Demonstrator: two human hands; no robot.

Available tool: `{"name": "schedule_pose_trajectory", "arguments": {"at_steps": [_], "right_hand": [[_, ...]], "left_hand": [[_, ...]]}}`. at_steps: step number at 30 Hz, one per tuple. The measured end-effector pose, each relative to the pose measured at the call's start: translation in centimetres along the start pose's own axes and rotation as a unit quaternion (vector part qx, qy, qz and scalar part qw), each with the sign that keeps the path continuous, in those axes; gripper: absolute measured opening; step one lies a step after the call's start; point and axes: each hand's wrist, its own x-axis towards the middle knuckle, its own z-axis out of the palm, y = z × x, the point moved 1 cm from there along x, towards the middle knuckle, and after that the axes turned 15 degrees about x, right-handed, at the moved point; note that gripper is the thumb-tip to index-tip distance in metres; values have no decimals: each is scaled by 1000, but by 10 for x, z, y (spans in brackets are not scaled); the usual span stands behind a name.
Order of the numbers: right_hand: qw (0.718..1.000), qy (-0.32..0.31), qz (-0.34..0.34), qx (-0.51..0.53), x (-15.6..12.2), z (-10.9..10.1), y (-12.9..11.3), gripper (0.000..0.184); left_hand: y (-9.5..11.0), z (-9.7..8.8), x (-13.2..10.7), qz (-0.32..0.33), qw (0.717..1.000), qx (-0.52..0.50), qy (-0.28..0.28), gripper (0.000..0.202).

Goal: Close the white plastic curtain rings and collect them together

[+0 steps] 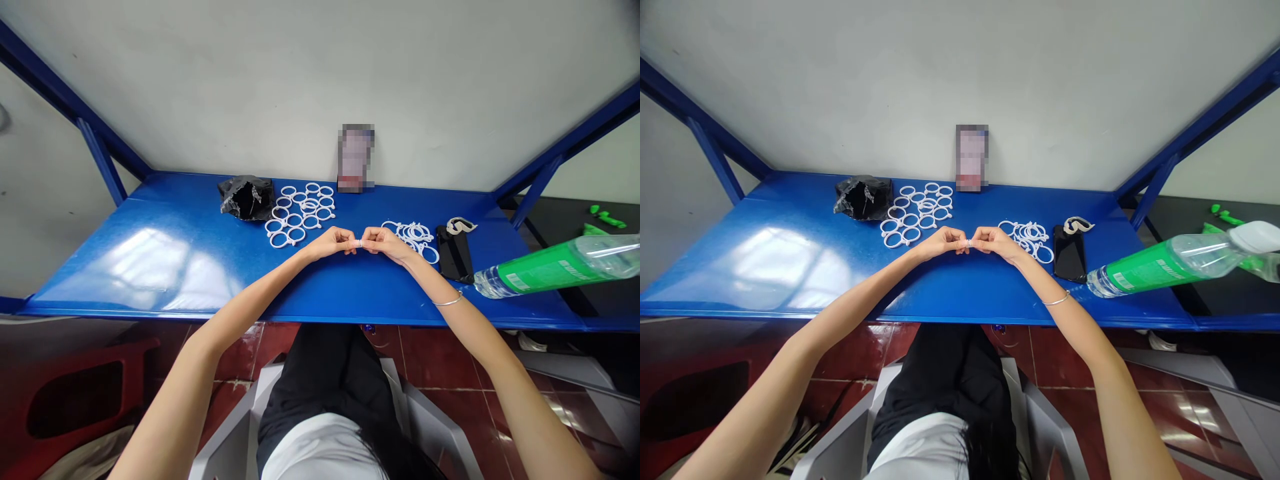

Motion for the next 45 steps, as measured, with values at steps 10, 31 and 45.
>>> {"name": "schedule_pose_trajectory", "arguments": {"at_steps": [10,31,45], "right_hand": [[996,78,-45,-9,3,3,3,43],[967,103,-179,-146,2,3,7,31],[959,148,-215,-114,3,3,11,36]], "left_hand": [[-4,4,2,-1,998,-46,51,60],[-11,-1,4,-11,992,-35,119,57],[-17,0,0,88,911,339,217,57]]}}
